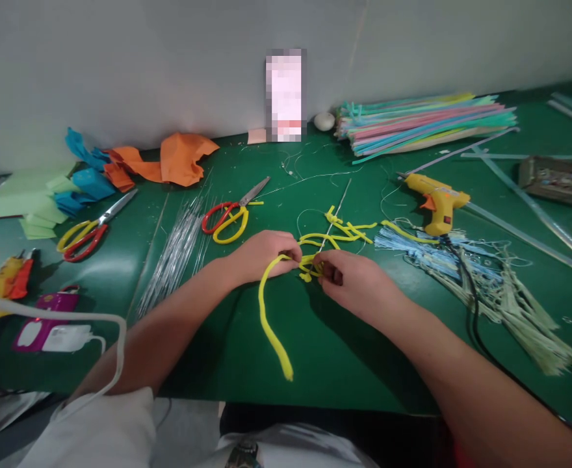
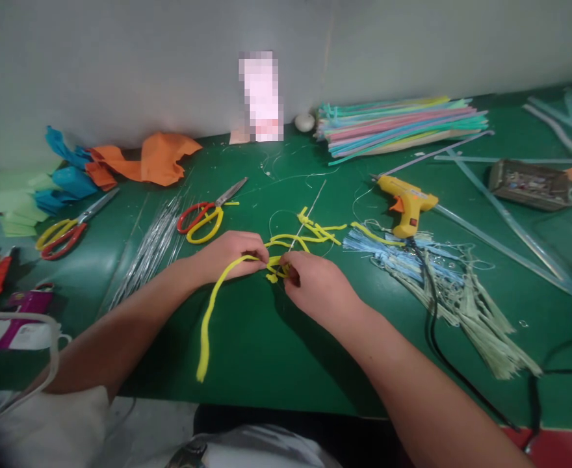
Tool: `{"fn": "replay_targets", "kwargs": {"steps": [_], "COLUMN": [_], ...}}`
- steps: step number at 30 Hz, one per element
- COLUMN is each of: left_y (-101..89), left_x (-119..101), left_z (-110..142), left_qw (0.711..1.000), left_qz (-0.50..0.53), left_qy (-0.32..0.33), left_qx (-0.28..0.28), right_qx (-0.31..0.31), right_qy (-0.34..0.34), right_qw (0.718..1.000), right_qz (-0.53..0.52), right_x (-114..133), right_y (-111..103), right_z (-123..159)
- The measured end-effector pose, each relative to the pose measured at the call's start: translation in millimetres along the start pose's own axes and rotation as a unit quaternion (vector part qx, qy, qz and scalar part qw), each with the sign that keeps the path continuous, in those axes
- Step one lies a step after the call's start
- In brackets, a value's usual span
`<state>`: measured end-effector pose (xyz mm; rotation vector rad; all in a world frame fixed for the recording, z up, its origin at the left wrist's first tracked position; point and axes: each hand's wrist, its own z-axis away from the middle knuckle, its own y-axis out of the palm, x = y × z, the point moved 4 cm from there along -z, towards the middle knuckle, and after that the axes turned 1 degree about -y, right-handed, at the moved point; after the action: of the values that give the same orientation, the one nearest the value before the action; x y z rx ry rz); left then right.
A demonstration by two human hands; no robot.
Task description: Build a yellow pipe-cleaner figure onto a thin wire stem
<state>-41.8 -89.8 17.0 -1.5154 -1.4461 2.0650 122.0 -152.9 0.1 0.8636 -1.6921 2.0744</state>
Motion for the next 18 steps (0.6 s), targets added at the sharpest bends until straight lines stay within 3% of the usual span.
{"fn": "replay_targets", "kwargs": {"steps": [5, 11, 13, 18], "left_y": [2.1, -0.2, -0.2, 0.0], "left_x": [1, -1, 0, 2], "left_z": [-1, -3, -2, -2], "left_qw": [1.0, 0.999, 0.998, 0.995], "left_qz": [-0.015, -0.021, -0.02, -0.008], "left_qy": [-0.012, -0.016, -0.028, -0.085], "left_qx": [0.021, 0.036, 0.047, 0.057], "right_qx": [0.013, 0.005, -0.024, -0.184], "right_qy": [0.05, 0.091, 0.097, 0.038], "right_qw": [0.992, 0.959, 0.941, 0.881], "right_qz": [-0.114, -0.267, -0.322, -0.435], "right_x": [-9, -16, -17, -20], "right_y": [-2, -9, -13, -25], "right_z": [0, -2, -1, 6]}}
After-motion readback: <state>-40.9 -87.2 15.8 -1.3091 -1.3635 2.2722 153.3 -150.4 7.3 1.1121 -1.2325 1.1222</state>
